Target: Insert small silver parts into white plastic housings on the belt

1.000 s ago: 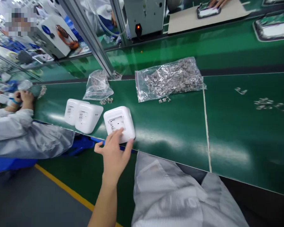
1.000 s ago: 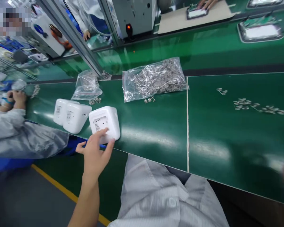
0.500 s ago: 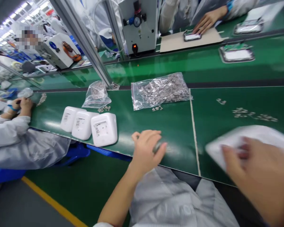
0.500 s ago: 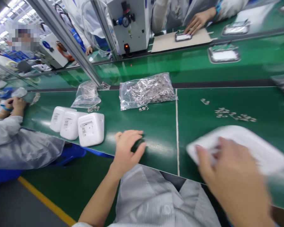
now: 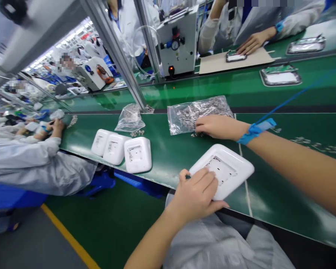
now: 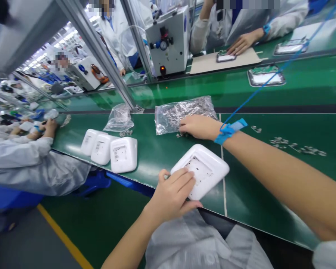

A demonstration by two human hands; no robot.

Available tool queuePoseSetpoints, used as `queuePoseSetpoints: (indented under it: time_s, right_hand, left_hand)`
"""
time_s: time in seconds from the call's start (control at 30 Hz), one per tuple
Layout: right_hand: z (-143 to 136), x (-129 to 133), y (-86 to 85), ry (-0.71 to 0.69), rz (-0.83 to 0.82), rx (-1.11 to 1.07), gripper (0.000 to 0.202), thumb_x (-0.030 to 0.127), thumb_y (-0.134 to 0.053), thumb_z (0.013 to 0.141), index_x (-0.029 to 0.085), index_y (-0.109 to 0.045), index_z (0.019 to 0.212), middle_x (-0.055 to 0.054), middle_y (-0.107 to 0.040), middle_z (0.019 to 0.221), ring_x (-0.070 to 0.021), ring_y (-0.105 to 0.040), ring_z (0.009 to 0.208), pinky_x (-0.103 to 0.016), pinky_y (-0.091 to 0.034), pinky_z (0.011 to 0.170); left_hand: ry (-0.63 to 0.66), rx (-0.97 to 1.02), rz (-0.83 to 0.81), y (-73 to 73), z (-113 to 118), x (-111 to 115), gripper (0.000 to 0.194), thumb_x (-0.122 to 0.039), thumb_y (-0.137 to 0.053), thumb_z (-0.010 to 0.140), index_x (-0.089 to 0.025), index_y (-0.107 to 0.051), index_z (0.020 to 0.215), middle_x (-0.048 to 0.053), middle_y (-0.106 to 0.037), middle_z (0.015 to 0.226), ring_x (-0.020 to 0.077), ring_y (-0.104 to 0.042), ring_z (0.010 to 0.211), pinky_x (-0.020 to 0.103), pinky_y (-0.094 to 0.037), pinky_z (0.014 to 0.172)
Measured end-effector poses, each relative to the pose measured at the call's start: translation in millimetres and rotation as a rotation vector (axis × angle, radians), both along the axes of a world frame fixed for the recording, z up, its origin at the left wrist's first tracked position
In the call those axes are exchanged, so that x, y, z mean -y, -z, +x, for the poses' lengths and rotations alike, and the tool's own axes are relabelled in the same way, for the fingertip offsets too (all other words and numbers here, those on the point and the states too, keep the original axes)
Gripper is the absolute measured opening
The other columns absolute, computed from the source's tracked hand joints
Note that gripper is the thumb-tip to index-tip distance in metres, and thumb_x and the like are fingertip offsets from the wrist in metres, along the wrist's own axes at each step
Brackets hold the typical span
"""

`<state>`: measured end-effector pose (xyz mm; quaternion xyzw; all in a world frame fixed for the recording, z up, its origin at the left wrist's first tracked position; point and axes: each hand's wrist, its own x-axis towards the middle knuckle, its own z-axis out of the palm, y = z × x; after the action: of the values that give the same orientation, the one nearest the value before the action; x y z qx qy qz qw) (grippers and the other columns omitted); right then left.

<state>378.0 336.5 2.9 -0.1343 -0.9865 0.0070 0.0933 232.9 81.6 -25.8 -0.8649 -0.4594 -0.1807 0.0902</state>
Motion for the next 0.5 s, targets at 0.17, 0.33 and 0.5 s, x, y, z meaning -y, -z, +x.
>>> queuePoseSetpoints:
  time_s: [0.17,0.33,0.5]
  right_hand:
    - [0.4,-24.4,24.4,-0.143,0.033,-0.034,0.028,0.008,-0.045,0.093,0.015,-0.072,0.088,-0.014,-0.068,0.101,-0.0238,-0.059,0.089,-0.036,-0.046,0.083]
    - [20.8,4.6,7.2,0.03,-0.159,-0.129,0.024,0.021,-0.047,0.096,0.017,-0.071,0.092,-0.011,-0.07,0.095,-0.0222,-0.061,0.085,-0.035,-0.046,0.079]
    - [49.6,70.9,-31.1,0.457,-0.496,-0.343,0.018,0.036,-0.063,0.086,0.021,-0.072,0.082,-0.004,-0.071,0.077,-0.0186,-0.062,0.067,-0.031,-0.047,0.065]
  left_hand:
    - [-0.047,-0.019,0.046,3.9,-5.3,5.3,0.051,-0.058,-0.043,0.103,-0.016,-0.07,0.111,0.011,-0.068,0.135,0.0252,-0.054,0.133,0.04,-0.031,0.086]
    - [-0.1,0.027,0.11,10.6,7.2,7.3,0.056,-0.061,-0.046,0.101,-0.014,-0.071,0.117,0.011,-0.068,0.135,0.0261,-0.056,0.13,0.04,-0.033,0.083]
    - [-0.264,0.075,0.088,17.0,53.3,17.4,0.067,-0.066,-0.045,0.098,-0.011,-0.068,0.129,0.015,-0.064,0.141,0.03,-0.057,0.129,0.043,-0.036,0.086]
